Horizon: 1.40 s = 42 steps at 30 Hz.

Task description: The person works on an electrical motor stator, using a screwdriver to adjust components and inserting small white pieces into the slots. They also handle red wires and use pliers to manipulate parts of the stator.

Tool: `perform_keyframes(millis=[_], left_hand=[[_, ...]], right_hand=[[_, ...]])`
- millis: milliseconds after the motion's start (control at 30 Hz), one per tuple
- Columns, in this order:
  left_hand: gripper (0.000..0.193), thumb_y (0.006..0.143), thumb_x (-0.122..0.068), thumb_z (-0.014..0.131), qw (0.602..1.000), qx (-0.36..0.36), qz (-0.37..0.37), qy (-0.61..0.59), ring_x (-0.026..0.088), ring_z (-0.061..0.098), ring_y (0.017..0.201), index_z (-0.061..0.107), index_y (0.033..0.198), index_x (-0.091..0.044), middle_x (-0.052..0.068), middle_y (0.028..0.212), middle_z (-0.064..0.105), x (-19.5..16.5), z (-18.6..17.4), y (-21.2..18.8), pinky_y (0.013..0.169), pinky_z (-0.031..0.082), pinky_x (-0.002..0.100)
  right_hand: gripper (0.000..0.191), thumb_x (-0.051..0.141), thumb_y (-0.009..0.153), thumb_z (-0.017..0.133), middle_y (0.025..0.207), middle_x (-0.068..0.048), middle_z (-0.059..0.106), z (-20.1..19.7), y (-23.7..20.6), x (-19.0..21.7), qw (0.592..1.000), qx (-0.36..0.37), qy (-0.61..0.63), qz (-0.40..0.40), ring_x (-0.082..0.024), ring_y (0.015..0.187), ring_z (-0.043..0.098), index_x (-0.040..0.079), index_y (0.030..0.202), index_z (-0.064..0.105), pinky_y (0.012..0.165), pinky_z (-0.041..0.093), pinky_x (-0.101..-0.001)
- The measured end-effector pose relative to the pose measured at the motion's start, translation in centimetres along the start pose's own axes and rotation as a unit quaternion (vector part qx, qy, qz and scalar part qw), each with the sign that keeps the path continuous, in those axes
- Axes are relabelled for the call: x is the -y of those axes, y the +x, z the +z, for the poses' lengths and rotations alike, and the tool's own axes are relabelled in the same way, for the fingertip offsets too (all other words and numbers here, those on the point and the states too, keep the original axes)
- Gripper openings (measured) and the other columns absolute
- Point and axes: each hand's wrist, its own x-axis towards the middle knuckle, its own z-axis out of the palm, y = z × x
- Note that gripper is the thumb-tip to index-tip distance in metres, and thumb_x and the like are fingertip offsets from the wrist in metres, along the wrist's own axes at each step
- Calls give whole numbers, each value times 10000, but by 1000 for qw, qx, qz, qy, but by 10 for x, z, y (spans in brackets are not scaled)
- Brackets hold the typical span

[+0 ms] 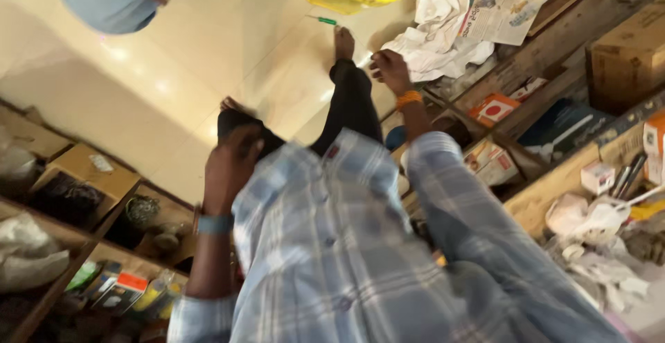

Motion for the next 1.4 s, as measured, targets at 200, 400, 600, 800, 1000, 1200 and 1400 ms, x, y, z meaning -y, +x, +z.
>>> perform_keyframes(millis=[200, 400, 600, 800, 1000, 1200, 1400], left_hand=[[267, 945, -233, 680, 976, 8, -217, 29, 299, 760, 832, 702, 1174, -97, 136, 952, 751, 96, 26, -4, 666, 573, 432], [287, 933, -225, 698, 891, 36, -451, 45, 288, 752, 910, 705, 1190, -97, 146, 1017, 757, 174, 71, -13, 750, 577, 430], [310, 920, -216, 715, 858, -19, -510, -59, 278, 744, 988, 709, 1206, -98, 155, 1081, 763, 183, 123, 27, 834, 581, 427], [334, 908, -208, 733, 871, -77, -465, -141, 268, 736, 1065, 712, 1223, -98, 165, 1145, 769, 141, 87, -24, 918, 584, 425], [364, 927, -152, 679, 904, -59, -378, -191, 221, 698, 1042, 693, 1287, -97, 130, 1152, 731, 76, 34, -139, 884, 547, 369], [336, 946, -203, 619, 837, -276, -354, -313, 188, 748, 895, 707, 1249, -87, 111, 1033, 772, 57, 15, -225, 763, 602, 350], [273, 950, -270, 596, 740, -370, -470, -307, 278, 781, 753, 738, 1136, -129, 105, 964, 801, 72, 90, -286, 726, 618, 397]], right_hand=[[214, 203, 1000, 639, 898, -109, 695, 40, 174, -91, 978, 6, 166, 128, -237, 733, 700, 62, 1160, 619, 624, 607, -347], [441, 129, 905, 685, 1148, -127, 648, 88, 295, -199, 928, 33, 327, 177, -382, 925, 762, 69, 1301, 499, 761, 649, -454], [324, 306, 951, 662, 1076, -144, 689, 102, 349, -230, 992, -1, 45, 119, -358, 920, 744, 49, 1149, 643, 808, 614, -450], [339, 390, 949, 720, 928, -172, 752, 131, 280, -141, 953, -1, -269, -142, -347, 850, 715, 51, 946, 707, 784, 558, -472], [330, 308, 948, 639, 792, -2, 548, 158, 155, -7, 949, 310, 59, -1, -123, 483, 519, 213, 1234, 503, 386, 435, -285], [333, 426, 1045, 588, 723, -24, 596, 246, 22, 68, 943, 272, -187, -28, -115, 491, 502, 115, 1160, 618, 392, 412, -288], [333, 432, 1023, 572, 814, -50, 660, 342, -129, 76, 693, 510, -510, -15, -168, 559, 600, 159, 1212, 599, 465, 484, -337]])
